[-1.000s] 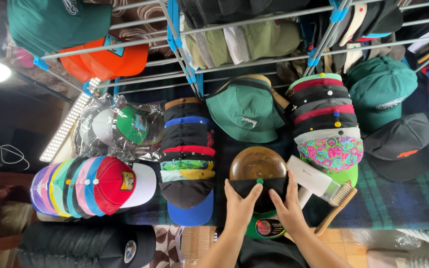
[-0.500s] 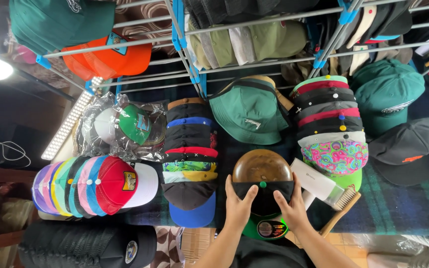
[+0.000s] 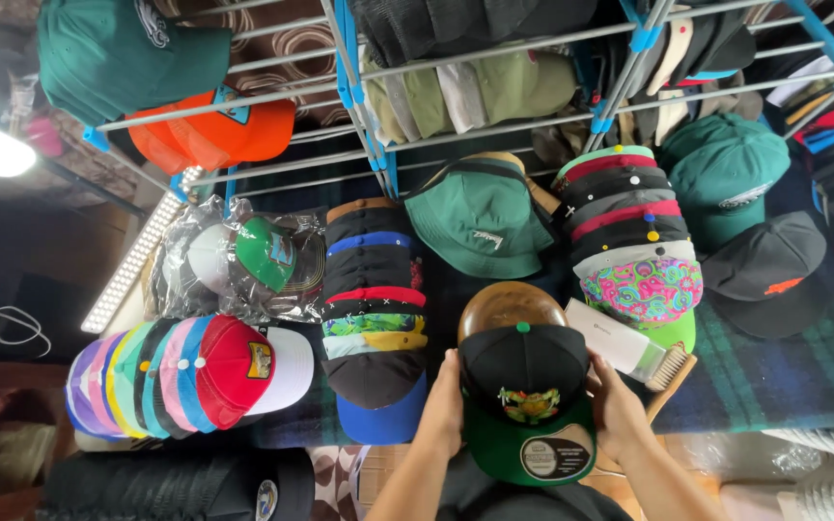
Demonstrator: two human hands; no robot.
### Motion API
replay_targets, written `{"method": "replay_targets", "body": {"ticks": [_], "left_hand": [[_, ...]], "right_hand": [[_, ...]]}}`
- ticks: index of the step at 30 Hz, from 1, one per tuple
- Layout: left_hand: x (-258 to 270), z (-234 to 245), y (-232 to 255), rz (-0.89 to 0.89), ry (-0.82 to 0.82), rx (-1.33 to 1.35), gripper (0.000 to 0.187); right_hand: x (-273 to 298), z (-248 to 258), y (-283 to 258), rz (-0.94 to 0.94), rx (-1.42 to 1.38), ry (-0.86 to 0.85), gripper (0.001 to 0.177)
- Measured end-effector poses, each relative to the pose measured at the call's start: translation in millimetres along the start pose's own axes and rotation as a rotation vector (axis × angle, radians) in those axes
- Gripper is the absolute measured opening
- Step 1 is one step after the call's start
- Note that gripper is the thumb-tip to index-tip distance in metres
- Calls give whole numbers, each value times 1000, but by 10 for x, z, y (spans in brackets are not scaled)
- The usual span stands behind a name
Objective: Cleaning and shaping various baseball caps using a brush and a handheld steamer in a storage area.
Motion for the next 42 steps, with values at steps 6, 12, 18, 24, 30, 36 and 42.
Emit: {"method": "replay_targets", "body": {"ticks": [6, 12, 18, 24, 30, 36, 42], "left_hand": [[286, 174, 287, -129, 31, 91, 56], [638, 144, 603, 163, 11, 345, 66], [824, 327, 662, 129, 39, 224, 67], [677, 432, 564, 121, -93, 226, 68], [422, 417, 197, 330, -227, 282, 66], [371, 252, -106, 363, -452, 365, 67], [524, 213, 120, 319, -341, 176, 65]], "right_hand": [[901, -479, -268, 199, -141, -30, 44], [847, -589, -233, 195, -265, -170, 45], [1214, -771, -54, 192, -380, -71, 43], [1423, -769, 258, 124, -436, -2, 60], [1320, -461, 542, 109, -568, -71, 59], [1336, -176, 537, 202, -528, 2, 72], [1120, 112, 657, 257, -516, -15, 68]]}}
Point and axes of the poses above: each hand's wrist, its own x-axis away from the middle knuckle, its own z-axis out of the back of the hand, y = z × x, the point moved 2 cm from there along -x, towards the middle knuckle, and after that the axes turned 8 degrees about -x, right-handed, at the moved point
